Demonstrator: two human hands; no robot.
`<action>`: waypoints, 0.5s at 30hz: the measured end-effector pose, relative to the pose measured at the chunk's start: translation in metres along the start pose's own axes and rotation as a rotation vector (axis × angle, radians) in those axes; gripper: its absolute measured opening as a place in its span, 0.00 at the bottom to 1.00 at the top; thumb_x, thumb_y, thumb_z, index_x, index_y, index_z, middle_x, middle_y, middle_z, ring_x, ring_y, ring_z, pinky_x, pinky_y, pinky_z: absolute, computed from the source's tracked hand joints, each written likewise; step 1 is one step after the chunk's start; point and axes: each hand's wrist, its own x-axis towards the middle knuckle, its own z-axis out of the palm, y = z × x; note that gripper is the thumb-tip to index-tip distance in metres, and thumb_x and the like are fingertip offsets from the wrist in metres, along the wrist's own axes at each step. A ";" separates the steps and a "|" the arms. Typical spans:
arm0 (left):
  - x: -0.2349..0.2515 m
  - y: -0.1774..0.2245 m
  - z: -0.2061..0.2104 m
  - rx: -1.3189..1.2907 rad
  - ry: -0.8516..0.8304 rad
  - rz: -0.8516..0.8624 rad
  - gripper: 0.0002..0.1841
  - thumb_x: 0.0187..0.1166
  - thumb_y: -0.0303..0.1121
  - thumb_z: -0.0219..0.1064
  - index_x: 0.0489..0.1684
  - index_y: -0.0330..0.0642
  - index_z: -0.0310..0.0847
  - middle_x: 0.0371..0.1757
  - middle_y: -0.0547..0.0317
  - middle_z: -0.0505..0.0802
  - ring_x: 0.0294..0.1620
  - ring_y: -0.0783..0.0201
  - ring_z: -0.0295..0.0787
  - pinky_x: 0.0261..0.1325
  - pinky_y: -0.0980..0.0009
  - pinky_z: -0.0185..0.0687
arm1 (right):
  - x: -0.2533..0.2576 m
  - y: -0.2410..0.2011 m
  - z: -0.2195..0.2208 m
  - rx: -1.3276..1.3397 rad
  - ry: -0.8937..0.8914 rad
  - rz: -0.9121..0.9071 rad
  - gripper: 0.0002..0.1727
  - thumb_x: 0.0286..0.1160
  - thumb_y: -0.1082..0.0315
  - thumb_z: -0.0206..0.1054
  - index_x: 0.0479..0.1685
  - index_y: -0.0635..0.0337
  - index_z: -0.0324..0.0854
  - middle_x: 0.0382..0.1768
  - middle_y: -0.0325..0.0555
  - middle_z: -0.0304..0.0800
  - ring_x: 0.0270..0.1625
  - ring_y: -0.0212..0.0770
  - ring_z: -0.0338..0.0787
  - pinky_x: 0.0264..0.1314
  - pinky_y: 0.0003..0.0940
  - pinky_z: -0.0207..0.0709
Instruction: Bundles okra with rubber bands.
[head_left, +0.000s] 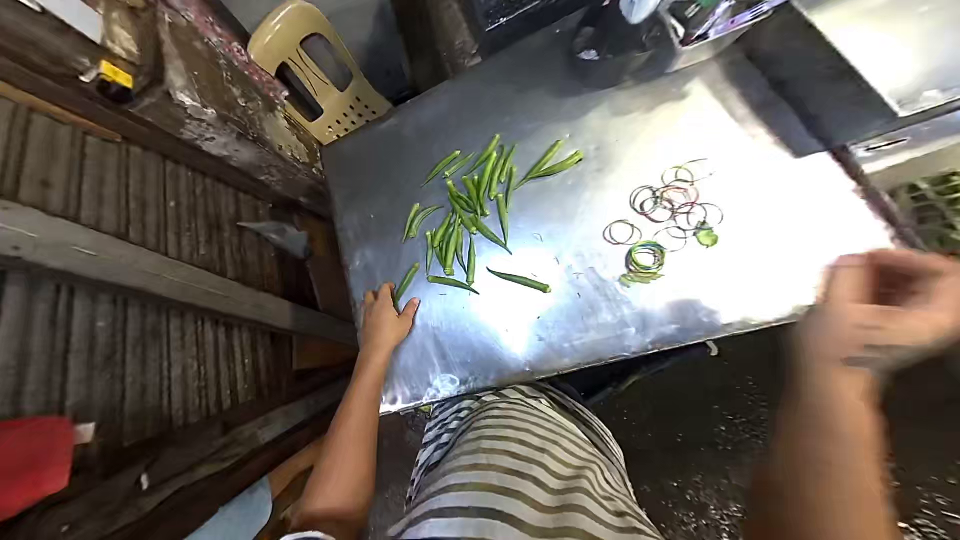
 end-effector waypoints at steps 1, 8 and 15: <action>0.000 -0.001 0.007 0.013 0.003 0.009 0.36 0.75 0.59 0.71 0.81 0.50 0.74 0.75 0.34 0.79 0.75 0.36 0.77 0.75 0.41 0.76 | -0.019 -0.012 0.035 0.092 -0.110 -0.096 0.26 0.84 0.62 0.61 0.67 0.80 0.74 0.60 0.73 0.84 0.60 0.52 0.88 0.66 0.42 0.82; 0.013 -0.004 0.024 0.029 0.149 0.133 0.18 0.84 0.42 0.63 0.64 0.43 0.85 0.61 0.39 0.87 0.65 0.41 0.84 0.68 0.44 0.80 | -0.112 -0.051 0.197 -0.306 -0.406 -0.477 0.16 0.82 0.55 0.60 0.56 0.48 0.89 0.61 0.52 0.89 0.67 0.60 0.84 0.65 0.59 0.78; -0.009 0.004 0.011 -0.883 -0.179 0.613 0.33 0.77 0.38 0.70 0.80 0.32 0.67 0.46 0.54 0.91 0.40 0.67 0.87 0.44 0.67 0.87 | -0.101 -0.099 0.156 -0.028 -0.950 -0.632 0.14 0.83 0.59 0.62 0.54 0.53 0.90 0.50 0.48 0.92 0.55 0.47 0.92 0.62 0.47 0.85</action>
